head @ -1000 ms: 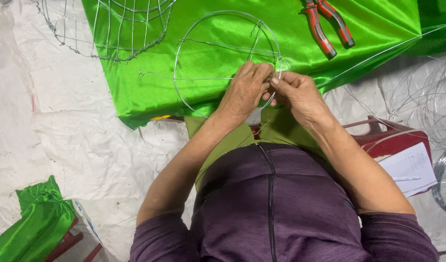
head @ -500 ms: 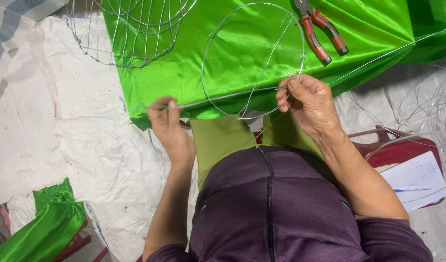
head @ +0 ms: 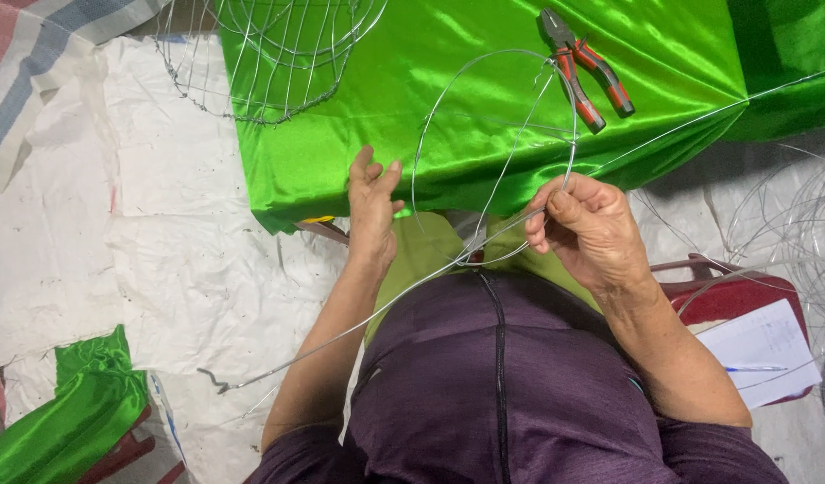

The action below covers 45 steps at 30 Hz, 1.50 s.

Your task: The person constructs a circular wire frame by hand, using pliers to twist and secure thin metal wires together. The person bends and connects multiple wire segments to form the structure over a green cloth surface.

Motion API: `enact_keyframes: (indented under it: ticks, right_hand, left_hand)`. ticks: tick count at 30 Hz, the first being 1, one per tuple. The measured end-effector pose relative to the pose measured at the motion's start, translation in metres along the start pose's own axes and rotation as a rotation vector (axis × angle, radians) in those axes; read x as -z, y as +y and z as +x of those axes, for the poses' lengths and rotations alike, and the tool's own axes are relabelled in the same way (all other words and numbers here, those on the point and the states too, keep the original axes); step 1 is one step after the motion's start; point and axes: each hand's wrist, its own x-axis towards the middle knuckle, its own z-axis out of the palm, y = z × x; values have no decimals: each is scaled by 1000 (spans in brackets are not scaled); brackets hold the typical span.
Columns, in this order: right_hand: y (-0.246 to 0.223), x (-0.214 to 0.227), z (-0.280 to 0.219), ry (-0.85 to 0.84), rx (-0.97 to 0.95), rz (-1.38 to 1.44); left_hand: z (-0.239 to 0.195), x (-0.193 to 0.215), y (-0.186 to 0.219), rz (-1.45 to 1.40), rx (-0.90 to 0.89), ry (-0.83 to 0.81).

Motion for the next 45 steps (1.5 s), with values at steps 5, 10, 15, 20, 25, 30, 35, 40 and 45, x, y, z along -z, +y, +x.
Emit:
enact_keyframes:
  ticks: [5,10,15,20,25,30,35,40,45]
  right_hand:
    - [-2,6,-7,-5,17,15]
    - [-6,5,-6,76,89,-29]
    - [0,2,-4,140,112,-28]
    - [-2,-1,-5,178,142,-101]
    - [0,7,-5,193,161,-120]
    - [5,13,-4,214,199,-133]
    - [8,14,-3,249,239,-139]
    - [13,16,-4,272,248,-141]
    - [18,14,-4,273,242,-135]
  left_hand:
    - [15,11,-42,-466,178,-91]
    - [17,32,-21,-594,122,-137]
    - [-6,34,13,-615,-112,-92]
    - [-30,30,33,-536,-275,25]
    - [-41,31,36,-536,-330,15]
    - [-46,28,34,-478,-410,31]
    - [-52,24,45,-466,-484,31]
    - [-51,21,48,-438,-521,80]
    - [-41,23,46,-354,-595,145]
